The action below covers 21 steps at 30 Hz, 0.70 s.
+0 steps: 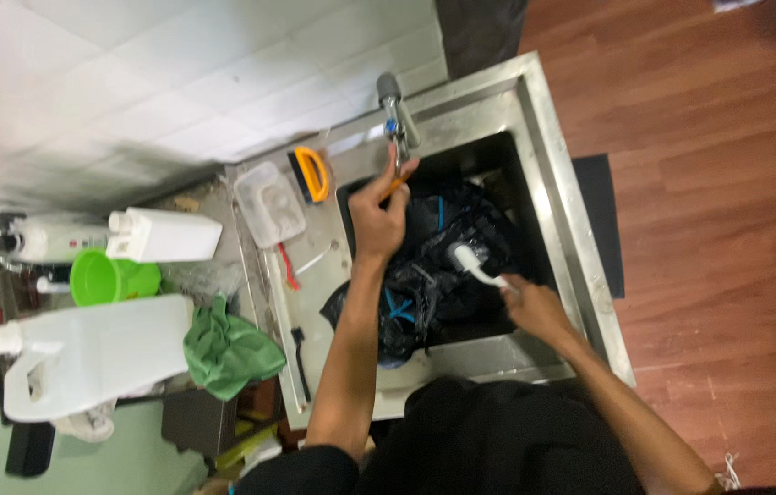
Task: The person scrubs a black bag with a white brush in a stainless steel sink. They rinse the bag with a hose, turn it over to clean different sides, and continue scrubbing and rinsing the exterior and interior.
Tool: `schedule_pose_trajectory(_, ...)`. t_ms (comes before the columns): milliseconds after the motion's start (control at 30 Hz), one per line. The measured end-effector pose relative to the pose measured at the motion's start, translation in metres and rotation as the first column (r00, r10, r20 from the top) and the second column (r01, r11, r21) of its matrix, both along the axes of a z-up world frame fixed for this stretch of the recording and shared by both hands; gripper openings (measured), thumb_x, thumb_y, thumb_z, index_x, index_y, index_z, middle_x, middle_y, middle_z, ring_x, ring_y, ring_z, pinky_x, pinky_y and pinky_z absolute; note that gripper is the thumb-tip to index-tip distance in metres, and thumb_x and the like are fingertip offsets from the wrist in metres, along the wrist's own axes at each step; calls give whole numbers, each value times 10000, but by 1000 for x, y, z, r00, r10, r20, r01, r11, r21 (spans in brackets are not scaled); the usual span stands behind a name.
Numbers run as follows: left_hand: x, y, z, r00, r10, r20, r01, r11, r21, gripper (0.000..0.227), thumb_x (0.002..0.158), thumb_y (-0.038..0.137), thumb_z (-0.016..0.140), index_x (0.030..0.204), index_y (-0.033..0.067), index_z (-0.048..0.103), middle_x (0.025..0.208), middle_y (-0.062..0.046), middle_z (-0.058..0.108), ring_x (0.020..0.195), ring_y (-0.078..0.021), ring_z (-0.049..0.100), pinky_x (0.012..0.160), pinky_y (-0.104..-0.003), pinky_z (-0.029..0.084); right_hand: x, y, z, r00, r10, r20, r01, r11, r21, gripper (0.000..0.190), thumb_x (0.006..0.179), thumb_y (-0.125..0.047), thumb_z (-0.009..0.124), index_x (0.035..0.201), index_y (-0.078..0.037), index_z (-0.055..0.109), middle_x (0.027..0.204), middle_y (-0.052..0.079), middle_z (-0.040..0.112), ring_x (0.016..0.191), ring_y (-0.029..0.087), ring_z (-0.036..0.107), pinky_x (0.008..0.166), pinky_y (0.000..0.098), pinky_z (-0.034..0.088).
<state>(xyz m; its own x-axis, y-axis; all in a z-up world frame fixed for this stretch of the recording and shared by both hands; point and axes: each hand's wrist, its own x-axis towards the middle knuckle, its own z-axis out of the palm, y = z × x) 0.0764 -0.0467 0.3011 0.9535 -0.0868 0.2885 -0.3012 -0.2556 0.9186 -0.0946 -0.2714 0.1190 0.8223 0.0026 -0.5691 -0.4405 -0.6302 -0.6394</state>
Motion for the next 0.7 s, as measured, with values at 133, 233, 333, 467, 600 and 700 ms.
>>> schedule_pose_trajectory(133,25,42,-62,968,235,87,-240,970,40,460,836,-89,564,1209,62,785,1135,-136,777,1140,-304,721,998,-384,578,0,-10,40,997,73,-41,-78,988,-132,444,1039,-333,521,1447,-211,646,975,349,770,1040,533,723,896,617,548)
schedule_pose_trajectory(233,26,72,-131,933,185,-308,-43,908,416,739,845,28,664,1558,13,469,1479,-277,547,1461,-442,436,1266,-534,240,1,-14,31,996,21,-83,-30,994,-103,455,1043,-339,505,1435,-162,655,1052,360,761,1097,536,707,918,617,547)
schedule_pose_trajectory(333,28,102,-222,933,222,-283,-17,814,580,233,889,185,758,1121,177,733,1072,-52,729,1124,-285,687,1015,-413,522,4,-15,27,997,20,-76,-30,991,-128,468,1055,-397,480,1416,-160,658,1024,342,770,1093,517,713,916,624,545)
schedule_pose_trajectory(467,-6,104,-225,844,451,-289,-214,778,591,70,968,172,650,1025,137,630,1026,-166,705,1102,-405,667,973,-533,497,0,-12,12,998,22,-58,-29,993,-116,450,1033,-350,515,1404,-128,641,1024,348,762,1086,531,714,905,633,546)
schedule_pose_trajectory(600,-41,96,-218,728,678,-99,-496,622,606,213,1011,38,507,1177,171,514,996,-188,778,950,-461,737,839,-616,561,-2,-2,-15,997,38,-62,-45,992,-117,436,1001,-316,560,1387,-131,644,1071,322,770,1080,509,730,896,597,578)
schedule_pose_trajectory(700,-67,89,-201,653,756,45,-707,587,393,256,1029,-8,542,1247,127,536,1025,-199,768,935,-409,749,803,-519,614,-3,10,-24,995,63,-72,-73,985,-156,423,991,-309,581,1375,-145,653,1078,312,770,1084,493,731,905,607,578)
